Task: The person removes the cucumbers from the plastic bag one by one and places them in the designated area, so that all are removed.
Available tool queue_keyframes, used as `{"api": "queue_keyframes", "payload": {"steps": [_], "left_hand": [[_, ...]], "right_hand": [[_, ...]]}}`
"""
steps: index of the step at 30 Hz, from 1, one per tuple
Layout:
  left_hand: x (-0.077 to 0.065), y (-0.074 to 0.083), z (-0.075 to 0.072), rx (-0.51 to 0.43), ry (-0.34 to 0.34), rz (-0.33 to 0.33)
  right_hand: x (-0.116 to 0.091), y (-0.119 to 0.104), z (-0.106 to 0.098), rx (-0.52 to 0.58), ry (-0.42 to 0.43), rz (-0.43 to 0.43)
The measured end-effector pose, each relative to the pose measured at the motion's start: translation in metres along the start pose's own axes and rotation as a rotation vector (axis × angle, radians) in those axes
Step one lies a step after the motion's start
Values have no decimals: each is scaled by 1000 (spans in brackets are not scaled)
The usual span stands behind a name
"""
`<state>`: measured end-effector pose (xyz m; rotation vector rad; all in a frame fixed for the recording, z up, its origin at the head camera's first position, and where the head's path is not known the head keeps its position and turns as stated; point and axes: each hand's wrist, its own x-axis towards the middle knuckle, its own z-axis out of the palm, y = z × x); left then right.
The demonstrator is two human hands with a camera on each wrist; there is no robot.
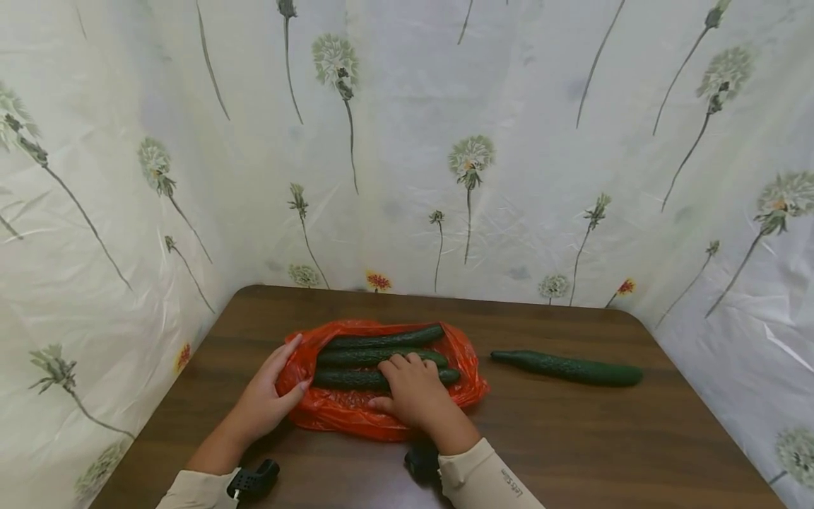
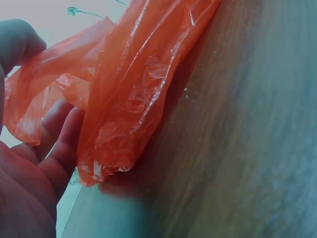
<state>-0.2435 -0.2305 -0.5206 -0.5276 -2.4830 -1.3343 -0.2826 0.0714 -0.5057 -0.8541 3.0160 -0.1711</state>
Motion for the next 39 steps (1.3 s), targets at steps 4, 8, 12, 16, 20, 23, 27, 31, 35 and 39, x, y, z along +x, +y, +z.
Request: {"api": "queue_keyframes", "payload": {"steps": [4, 8, 12, 16, 20, 23, 27, 31, 35, 39], "left_hand": [[-1, 0, 0, 9, 3, 2], [-1, 3, -1, 1, -7, -7], [-2, 4, -1, -8, -18, -14], [-2, 5, -1, -4, -24, -17], [-2, 4, -1, 6, -29, -13], [-2, 3, 0, 4, -32, -13], [-2, 4, 0, 1, -30, -9], [-2, 4, 0, -4, -36, -22], [-1, 5, -1, -10, -47, -47], [-1, 5, -2, -5, -58, -59]], "right_hand": [[-1, 0, 3, 7, 3, 6], [0, -1, 3, 3, 3, 15], [-1, -2, 4, 6, 3, 28], [0, -2, 6, 2, 15, 42], [0, -3, 8, -18, 32, 50], [0, -3, 9, -27, 47, 48], [-1, -2, 8, -29, 60, 44], [0, -1, 10, -34, 72, 49], [1, 0, 11, -45, 93, 52], [0, 0, 10, -37, 90, 62]]}}
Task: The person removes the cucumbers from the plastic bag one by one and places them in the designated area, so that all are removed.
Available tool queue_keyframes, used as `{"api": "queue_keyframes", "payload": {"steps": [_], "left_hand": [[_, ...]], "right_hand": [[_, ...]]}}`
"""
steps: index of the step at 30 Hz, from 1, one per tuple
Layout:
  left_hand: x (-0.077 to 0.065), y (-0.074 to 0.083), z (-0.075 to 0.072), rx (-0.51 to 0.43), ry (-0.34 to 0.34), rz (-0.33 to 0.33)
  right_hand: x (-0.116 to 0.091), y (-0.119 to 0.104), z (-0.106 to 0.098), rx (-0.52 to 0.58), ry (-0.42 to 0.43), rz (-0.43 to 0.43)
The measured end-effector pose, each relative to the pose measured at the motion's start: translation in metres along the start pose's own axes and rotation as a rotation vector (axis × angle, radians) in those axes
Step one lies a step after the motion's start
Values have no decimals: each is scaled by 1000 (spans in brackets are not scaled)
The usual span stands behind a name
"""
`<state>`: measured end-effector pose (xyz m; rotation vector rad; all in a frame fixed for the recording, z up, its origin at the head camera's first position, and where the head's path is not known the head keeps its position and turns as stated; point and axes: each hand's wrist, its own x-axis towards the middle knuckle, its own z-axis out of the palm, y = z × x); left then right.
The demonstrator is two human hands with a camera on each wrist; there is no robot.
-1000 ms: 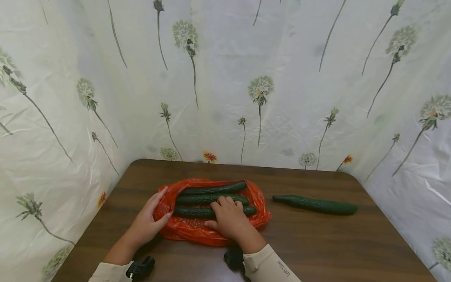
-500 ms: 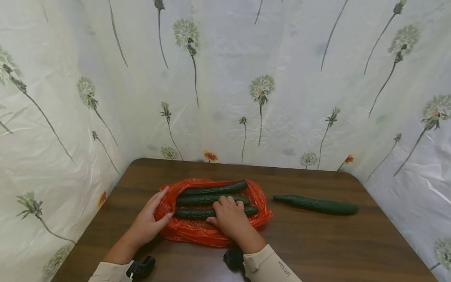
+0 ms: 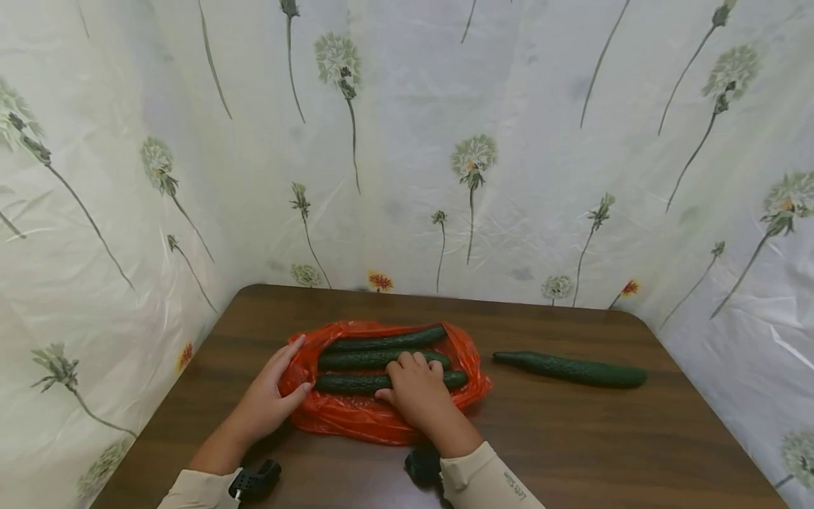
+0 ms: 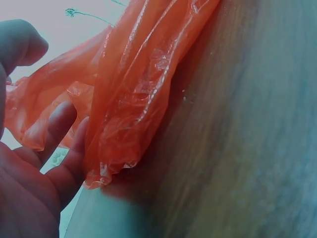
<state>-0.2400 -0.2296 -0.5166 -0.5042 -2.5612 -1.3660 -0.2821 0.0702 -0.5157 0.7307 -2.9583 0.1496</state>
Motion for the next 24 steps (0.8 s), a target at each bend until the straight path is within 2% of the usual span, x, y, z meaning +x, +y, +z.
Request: {"api": "queue_keyframes", "payload": {"steps": [8, 15, 24], "left_hand": [[1, 0, 2, -10, 0, 14], [2, 1, 0, -8, 7, 8], [1, 1, 0, -7, 12, 21]], "right_hand": [[-5, 2, -10, -26, 30, 6], [-3, 2, -8, -16, 61, -5], [-4, 2, -15, -69, 92, -17]]}}
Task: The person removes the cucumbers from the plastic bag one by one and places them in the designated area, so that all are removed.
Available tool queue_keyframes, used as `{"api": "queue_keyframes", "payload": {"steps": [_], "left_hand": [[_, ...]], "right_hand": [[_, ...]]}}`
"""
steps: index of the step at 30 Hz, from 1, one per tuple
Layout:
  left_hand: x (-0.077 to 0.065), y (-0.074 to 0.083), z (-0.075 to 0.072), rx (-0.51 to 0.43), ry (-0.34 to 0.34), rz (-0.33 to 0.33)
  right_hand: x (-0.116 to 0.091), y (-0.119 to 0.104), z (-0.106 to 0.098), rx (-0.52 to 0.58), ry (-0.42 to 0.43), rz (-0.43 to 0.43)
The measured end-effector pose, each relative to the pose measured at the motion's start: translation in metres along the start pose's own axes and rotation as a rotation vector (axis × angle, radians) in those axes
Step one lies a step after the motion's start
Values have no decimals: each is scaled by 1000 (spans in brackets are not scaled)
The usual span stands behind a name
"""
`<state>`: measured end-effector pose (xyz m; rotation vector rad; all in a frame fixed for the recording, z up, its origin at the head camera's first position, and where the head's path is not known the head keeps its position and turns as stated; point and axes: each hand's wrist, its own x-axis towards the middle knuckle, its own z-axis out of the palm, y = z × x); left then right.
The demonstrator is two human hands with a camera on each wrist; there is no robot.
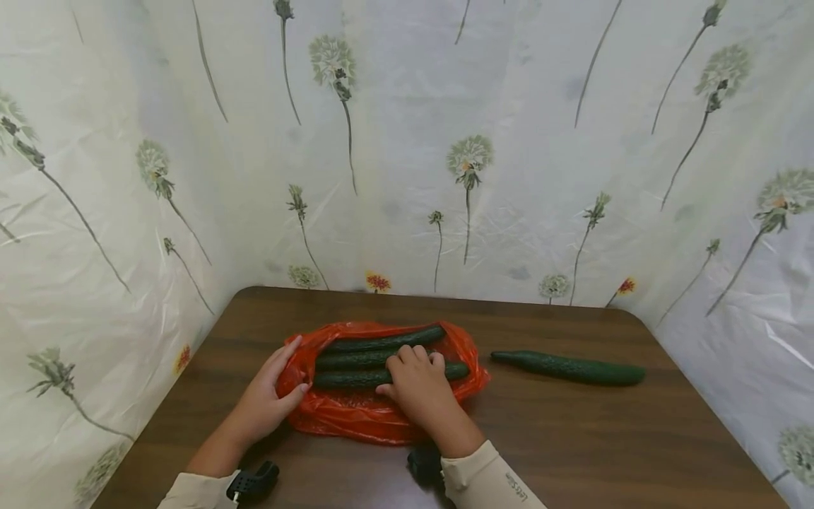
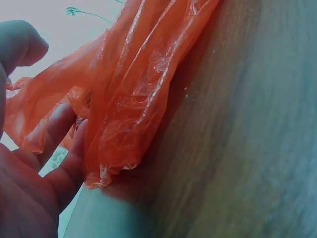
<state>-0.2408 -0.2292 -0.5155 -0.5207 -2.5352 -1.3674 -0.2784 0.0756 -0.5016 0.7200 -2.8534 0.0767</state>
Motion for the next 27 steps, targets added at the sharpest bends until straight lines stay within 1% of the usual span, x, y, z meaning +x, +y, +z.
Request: {"api": "queue_keyframes", "payload": {"steps": [8, 15, 19, 27], "left_hand": [[1, 4, -1, -11, -9, -41], [1, 3, -2, 12, -13, -48], [2, 1, -3, 16, -2, -57], [0, -1, -2, 16, -1, -60]], "right_hand": [[-1, 5, -9, -10, 19, 12], [-1, 7, -17, -4, 12, 4], [0, 10, -21, 11, 21, 6], [0, 17, -25, 78, 17, 52]]}}
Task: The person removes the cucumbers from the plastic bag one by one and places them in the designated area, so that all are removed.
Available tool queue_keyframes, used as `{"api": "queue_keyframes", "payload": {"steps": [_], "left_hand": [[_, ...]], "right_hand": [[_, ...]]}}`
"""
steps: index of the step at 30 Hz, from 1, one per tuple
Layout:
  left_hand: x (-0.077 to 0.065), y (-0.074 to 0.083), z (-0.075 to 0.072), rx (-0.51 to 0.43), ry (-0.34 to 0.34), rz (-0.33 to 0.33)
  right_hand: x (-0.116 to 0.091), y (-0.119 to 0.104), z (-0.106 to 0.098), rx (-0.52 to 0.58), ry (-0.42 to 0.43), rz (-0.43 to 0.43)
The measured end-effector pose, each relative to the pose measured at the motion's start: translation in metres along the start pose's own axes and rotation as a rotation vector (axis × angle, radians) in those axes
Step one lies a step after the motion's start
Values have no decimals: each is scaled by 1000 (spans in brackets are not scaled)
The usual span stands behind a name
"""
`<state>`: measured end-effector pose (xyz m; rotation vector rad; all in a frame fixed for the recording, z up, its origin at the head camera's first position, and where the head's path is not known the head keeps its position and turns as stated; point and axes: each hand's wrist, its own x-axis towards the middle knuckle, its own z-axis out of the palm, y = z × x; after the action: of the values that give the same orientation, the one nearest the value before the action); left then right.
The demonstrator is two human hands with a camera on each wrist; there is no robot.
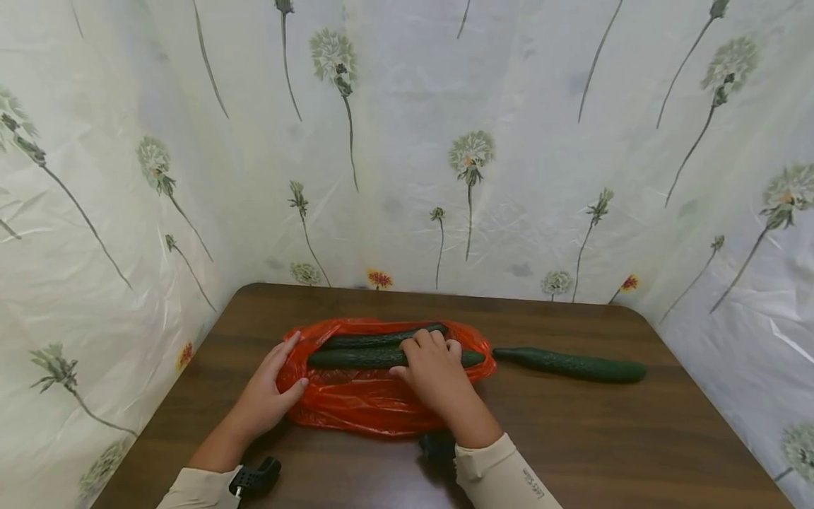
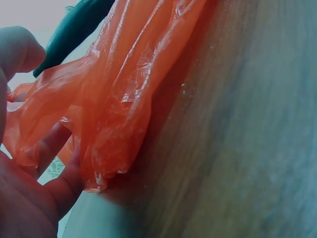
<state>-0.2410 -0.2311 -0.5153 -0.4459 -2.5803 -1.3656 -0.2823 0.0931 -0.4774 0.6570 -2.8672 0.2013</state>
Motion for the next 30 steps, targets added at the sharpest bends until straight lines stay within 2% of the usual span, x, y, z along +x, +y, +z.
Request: {"api": "queue_keyframes", "payload": {"steps": [5, 14, 25, 30], "left_hand": [[-1, -1, 2, -6, -3, -2], [2, -1, 3, -28, 1, 46], [2, -1, 5, -46, -12, 63], [-1, 0, 4, -42, -13, 44]], "right_hand": [[0, 0, -5, 56, -1, -17], [1, -9, -9, 98, -12, -55], [-4, -12, -13, 69, 17, -81], [-5, -13, -21, 45, 23, -82]]}}
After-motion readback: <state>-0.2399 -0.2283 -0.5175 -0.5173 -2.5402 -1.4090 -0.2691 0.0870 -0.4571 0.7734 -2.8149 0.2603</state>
